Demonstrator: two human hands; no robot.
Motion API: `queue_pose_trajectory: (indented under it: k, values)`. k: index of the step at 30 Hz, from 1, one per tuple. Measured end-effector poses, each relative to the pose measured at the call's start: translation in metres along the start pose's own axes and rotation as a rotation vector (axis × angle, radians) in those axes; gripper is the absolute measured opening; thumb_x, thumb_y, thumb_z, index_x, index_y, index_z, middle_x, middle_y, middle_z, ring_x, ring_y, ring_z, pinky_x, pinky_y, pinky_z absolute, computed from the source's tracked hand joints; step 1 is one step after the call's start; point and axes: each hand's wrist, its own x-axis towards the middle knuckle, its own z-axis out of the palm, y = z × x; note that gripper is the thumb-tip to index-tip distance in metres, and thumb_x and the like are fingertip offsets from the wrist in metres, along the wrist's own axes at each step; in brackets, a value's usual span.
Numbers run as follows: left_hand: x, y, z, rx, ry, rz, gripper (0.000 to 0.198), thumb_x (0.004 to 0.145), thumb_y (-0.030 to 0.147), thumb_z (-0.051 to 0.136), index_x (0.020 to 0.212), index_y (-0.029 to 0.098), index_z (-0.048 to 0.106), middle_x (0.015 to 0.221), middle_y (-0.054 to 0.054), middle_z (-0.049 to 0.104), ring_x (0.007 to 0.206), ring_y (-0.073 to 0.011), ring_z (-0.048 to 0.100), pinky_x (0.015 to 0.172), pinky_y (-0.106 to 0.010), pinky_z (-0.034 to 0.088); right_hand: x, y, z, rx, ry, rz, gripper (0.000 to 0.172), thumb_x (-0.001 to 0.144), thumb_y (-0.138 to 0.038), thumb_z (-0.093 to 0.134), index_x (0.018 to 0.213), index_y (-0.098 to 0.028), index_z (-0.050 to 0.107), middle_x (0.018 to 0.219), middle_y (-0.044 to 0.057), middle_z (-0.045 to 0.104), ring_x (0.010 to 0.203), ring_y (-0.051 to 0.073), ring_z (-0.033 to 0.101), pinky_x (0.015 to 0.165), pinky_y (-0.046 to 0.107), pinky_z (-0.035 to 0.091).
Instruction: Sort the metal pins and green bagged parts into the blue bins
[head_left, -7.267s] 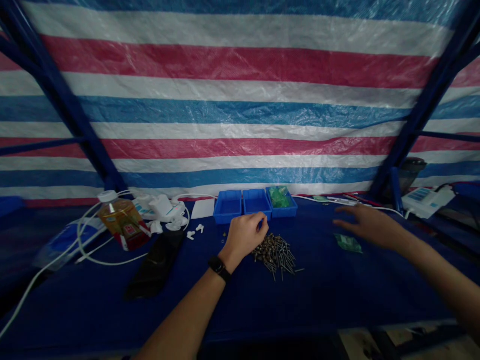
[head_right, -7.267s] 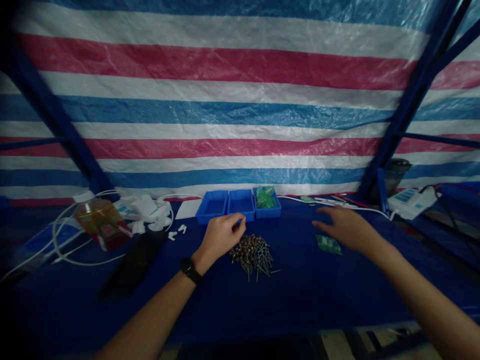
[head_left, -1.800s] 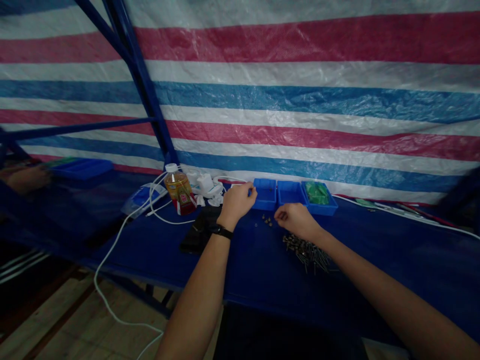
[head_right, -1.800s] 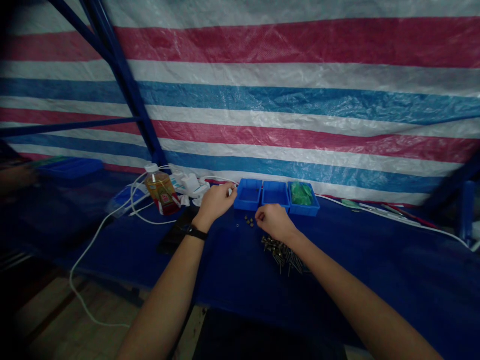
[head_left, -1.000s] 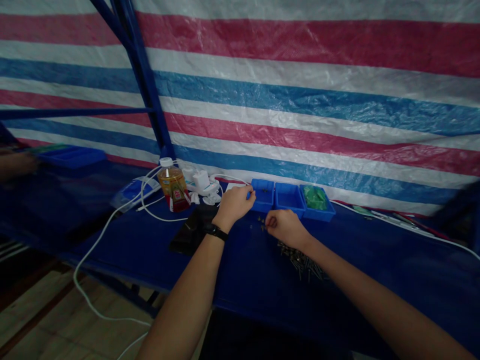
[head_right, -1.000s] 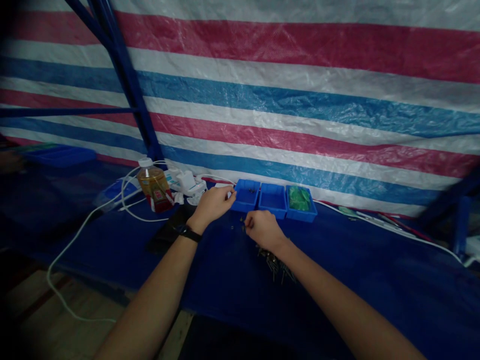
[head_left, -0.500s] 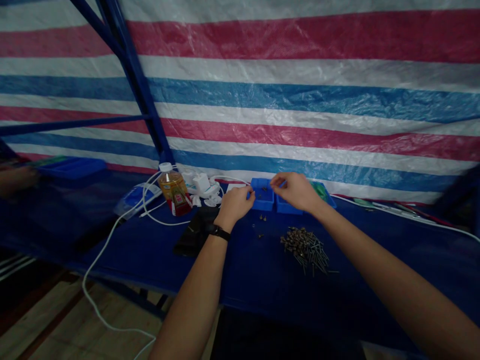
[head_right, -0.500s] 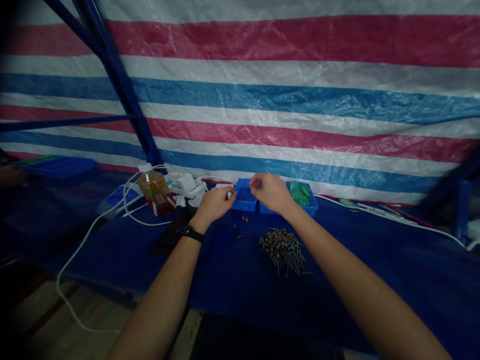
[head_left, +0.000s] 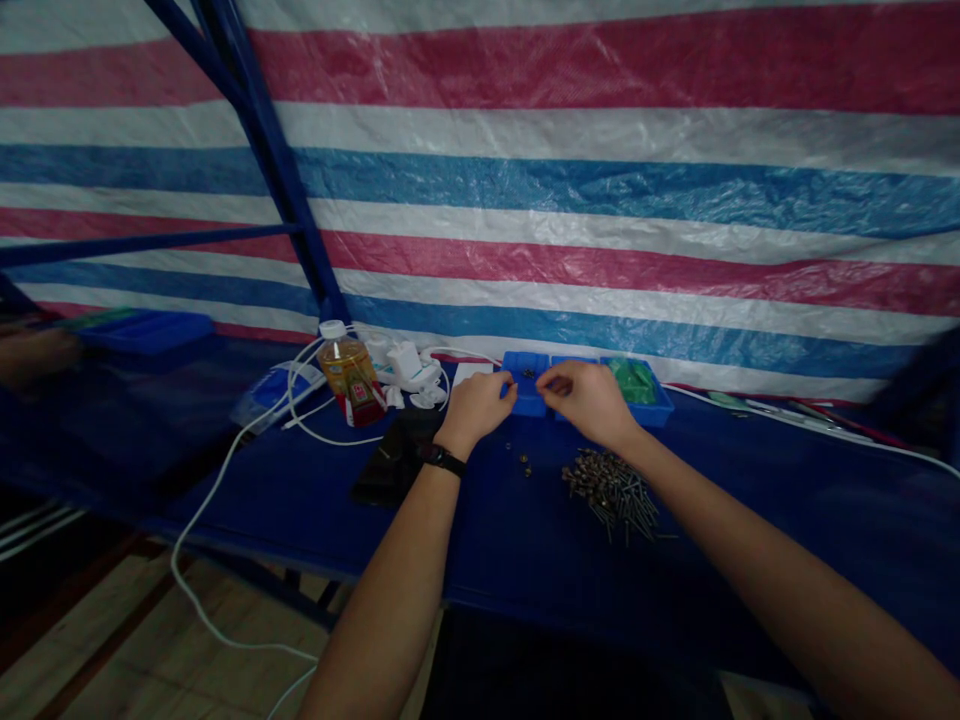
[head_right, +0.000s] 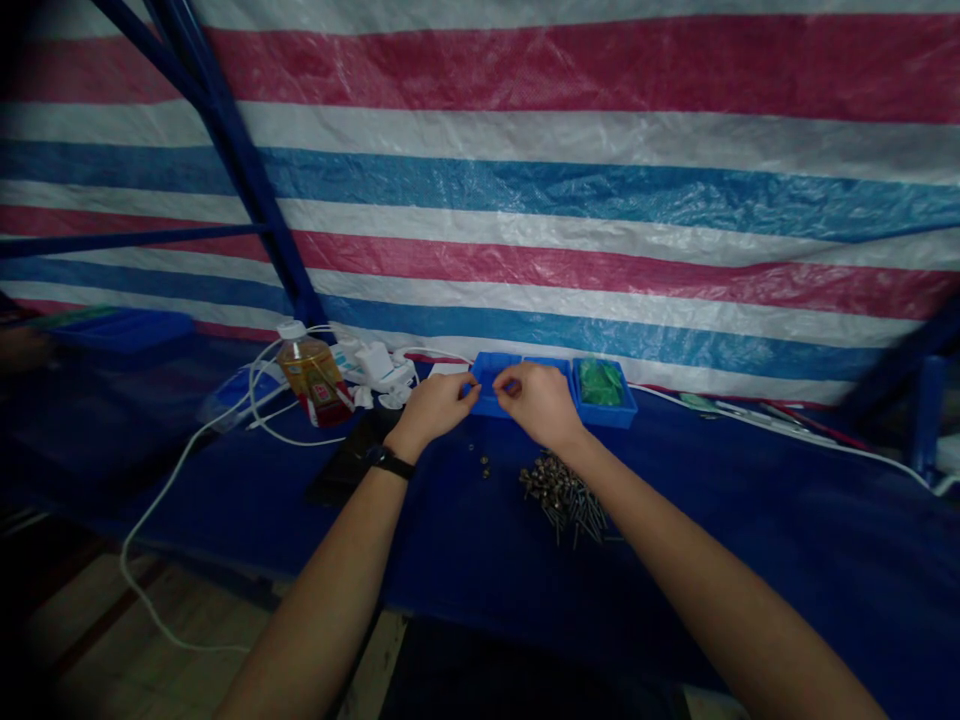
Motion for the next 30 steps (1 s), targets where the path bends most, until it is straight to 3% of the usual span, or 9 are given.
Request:
queue_pose_trajectory:
  k: [3, 6, 9, 12, 15, 18, 23, 26, 30]
  values:
    - [0.000, -0.001, 0.001, -0.018, -0.042, 0.000, 0.024, 0.096, 0.033, 0.052, 0.106, 0.024, 0.072, 0.094, -0.008, 0.074, 0.089, -0.0242, 0.068, 0.077, -0.030, 0.048, 0.028, -0.005, -0.018, 0.075, 0.175, 0.016, 0.016, 0.084, -0.021, 0.064, 0.094, -0.018, 0.077, 0.091, 0.006, 0.077, 0.077, 0.017, 0.071, 0.077, 0.032, 0.054]
    - [0.000, -0.002, 0.000, -0.026, -0.048, 0.008, 0.023, 0.094, 0.030, 0.053, 0.106, 0.024, 0.072, 0.092, -0.007, 0.074, 0.086, -0.0234, 0.068, 0.074, -0.030, 0.048, 0.036, -0.012, -0.023, -0.051, 0.163, 0.029, 0.017, 0.086, -0.020, 0.061, 0.093, -0.018, 0.076, 0.094, 0.007, 0.076, 0.079, 0.018, 0.069, 0.080, 0.034, 0.051]
    - [0.000, -0.003, -0.001, -0.017, -0.009, 0.002, 0.022, 0.094, 0.028, 0.053, 0.103, 0.024, 0.072, 0.093, -0.007, 0.074, 0.090, -0.0244, 0.068, 0.074, -0.030, 0.047, 0.006, -0.022, -0.008, -0.144, -0.053, -0.059, 0.018, 0.088, -0.020, 0.058, 0.093, -0.019, 0.075, 0.094, 0.007, 0.074, 0.079, 0.018, 0.067, 0.078, 0.032, 0.050]
    - [-0.001, -0.004, -0.001, -0.019, 0.014, -0.005, 0.021, 0.093, 0.028, 0.052, 0.100, 0.025, 0.072, 0.094, -0.006, 0.074, 0.092, -0.0248, 0.068, 0.074, -0.030, 0.047, -0.043, -0.033, 0.017, -0.221, -0.353, -0.161, 0.024, 0.088, -0.024, 0.063, 0.108, -0.019, 0.074, 0.103, 0.008, 0.073, 0.088, 0.020, 0.068, 0.081, 0.031, 0.050]
    - [-0.002, -0.003, 0.000, -0.010, 0.030, -0.016, 0.022, 0.094, 0.030, 0.051, 0.101, 0.026, 0.072, 0.092, -0.006, 0.074, 0.090, -0.0253, 0.068, 0.073, -0.030, 0.047, -0.078, -0.041, 0.036, -0.387, -0.464, -0.202, 0.026, 0.092, -0.012, 0.053, 0.108, -0.014, 0.074, 0.107, 0.013, 0.072, 0.099, 0.024, 0.067, 0.085, 0.033, 0.051]
    - [-0.002, -0.002, -0.001, 0.000, 0.031, -0.015, 0.023, 0.095, 0.031, 0.051, 0.102, 0.026, 0.072, 0.091, -0.006, 0.074, 0.089, -0.0253, 0.069, 0.073, -0.030, 0.046, -0.088, -0.044, 0.042, -0.442, -0.500, -0.217, 0.027, 0.091, -0.007, 0.050, 0.102, -0.011, 0.074, 0.108, 0.014, 0.072, 0.098, 0.025, 0.067, 0.083, 0.034, 0.052]
    - [-0.002, 0.003, -0.007, -0.024, 0.109, -0.024, 0.024, 0.097, 0.029, 0.048, 0.102, 0.025, 0.071, 0.092, -0.006, 0.075, 0.089, -0.0235, 0.069, 0.075, -0.029, 0.046, -0.066, -0.040, 0.030, -0.239, -0.382, -0.068, 0.025, 0.080, -0.004, 0.058, 0.089, -0.017, 0.078, 0.096, 0.006, 0.076, 0.085, 0.019, 0.071, 0.080, 0.028, 0.052]
    - [-0.002, 0.005, -0.011, -0.037, 0.149, -0.062, 0.025, 0.098, 0.031, 0.047, 0.103, 0.024, 0.071, 0.091, -0.007, 0.075, 0.088, -0.0237, 0.070, 0.073, -0.029, 0.045, -0.030, -0.037, 0.007, -0.071, -0.179, 0.070, 0.025, 0.074, -0.008, 0.064, 0.090, -0.020, 0.079, 0.092, 0.004, 0.078, 0.078, 0.019, 0.072, 0.076, 0.030, 0.054]
    - [-0.002, 0.005, -0.014, -0.035, 0.170, -0.139, 0.028, 0.099, 0.035, 0.046, 0.105, 0.023, 0.070, 0.091, -0.008, 0.075, 0.086, -0.0235, 0.069, 0.073, -0.028, 0.045, 0.031, -0.037, -0.036, 0.039, 0.045, 0.112, 0.026, 0.071, -0.015, 0.068, 0.094, -0.020, 0.080, 0.077, 0.003, 0.076, 0.073, 0.021, 0.071, 0.073, 0.034, 0.054]
